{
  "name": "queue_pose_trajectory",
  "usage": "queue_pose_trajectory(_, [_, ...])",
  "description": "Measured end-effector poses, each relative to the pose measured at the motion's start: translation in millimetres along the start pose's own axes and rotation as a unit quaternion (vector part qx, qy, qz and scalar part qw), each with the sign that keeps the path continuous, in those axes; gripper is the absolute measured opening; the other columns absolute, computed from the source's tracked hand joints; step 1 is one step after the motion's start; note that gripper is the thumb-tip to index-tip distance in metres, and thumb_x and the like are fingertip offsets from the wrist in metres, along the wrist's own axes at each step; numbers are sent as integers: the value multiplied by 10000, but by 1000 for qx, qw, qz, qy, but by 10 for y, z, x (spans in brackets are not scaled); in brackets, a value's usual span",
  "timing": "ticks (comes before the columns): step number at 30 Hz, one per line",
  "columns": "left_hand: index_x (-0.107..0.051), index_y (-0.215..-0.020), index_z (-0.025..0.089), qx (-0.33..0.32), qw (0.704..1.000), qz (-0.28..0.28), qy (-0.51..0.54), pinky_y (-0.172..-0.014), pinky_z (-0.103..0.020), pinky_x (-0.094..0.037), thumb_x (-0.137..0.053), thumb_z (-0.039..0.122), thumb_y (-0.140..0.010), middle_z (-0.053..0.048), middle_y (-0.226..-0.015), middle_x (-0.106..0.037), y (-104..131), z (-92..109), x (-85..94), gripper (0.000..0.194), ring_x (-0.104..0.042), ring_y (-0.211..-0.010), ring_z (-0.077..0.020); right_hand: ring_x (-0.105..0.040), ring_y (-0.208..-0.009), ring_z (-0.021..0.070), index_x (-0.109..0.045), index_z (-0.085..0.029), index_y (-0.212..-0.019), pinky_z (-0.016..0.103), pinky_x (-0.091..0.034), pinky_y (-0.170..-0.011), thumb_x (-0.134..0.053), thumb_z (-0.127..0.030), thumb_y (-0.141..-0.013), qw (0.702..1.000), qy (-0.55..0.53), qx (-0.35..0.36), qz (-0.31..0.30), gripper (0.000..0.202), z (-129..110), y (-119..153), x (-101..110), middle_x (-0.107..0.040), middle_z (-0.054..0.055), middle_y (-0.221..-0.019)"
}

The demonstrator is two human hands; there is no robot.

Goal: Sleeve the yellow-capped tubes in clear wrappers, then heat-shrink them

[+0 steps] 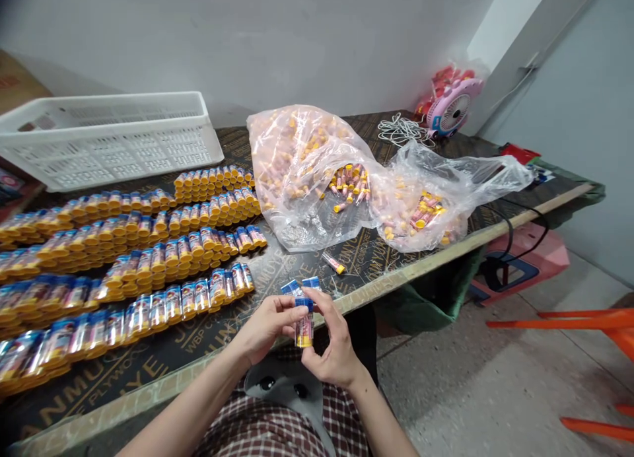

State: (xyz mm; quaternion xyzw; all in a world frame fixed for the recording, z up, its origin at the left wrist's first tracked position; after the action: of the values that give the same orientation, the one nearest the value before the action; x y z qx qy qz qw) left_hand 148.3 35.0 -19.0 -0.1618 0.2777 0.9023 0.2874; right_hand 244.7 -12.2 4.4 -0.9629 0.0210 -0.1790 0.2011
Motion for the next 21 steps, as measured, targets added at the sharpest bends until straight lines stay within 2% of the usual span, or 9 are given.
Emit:
queue_pose_trajectory(15, [-666,-797,89,8,1000,11,12,-545,-204,-458,-780,405,-582,-39,-669,-619,29,1,-18,399,-571,-567,-100,-489,-1211,272,-323,-231,-1357,450,-423,-1011,-477,-73,-588,997,-57,7,44,799,3,4,-5,-472,100,-1336])
queue_pose_trajectory(18, [-657,-805,94,7,1000,17,19,-540,-200,-449,-781,407,-576,-38,-676,-620,39,-10,-6,408,-570,-564,-98,-484,-1219,267,-300,-232,-1366,441,-426,-1007,-488,-94,-624,998,-55,9,31,778,-41,1,-38,-466,107,-1345])
queue_pose_trajectory(21, [-622,-745,97,-9,999,49,12,-495,-181,-409,-781,431,-557,-23,-634,-600,58,30,88,415,-540,-517,-82,-447,-1251,270,-217,-240,-1408,454,-396,-1025,-553,-159,-691,1000,-4,-1,-21,796,-50,-61,-47,-395,117,-1406])
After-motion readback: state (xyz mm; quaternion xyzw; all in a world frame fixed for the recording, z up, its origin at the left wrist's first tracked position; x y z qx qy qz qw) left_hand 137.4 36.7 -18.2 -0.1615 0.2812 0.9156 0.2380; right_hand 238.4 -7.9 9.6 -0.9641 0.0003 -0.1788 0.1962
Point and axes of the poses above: each hand's wrist, its own y-axis away from the middle knuckle, its own x-axis out of the back of the hand, z = x × y, the point moved 7 cm from there along -y, towards the middle knuckle
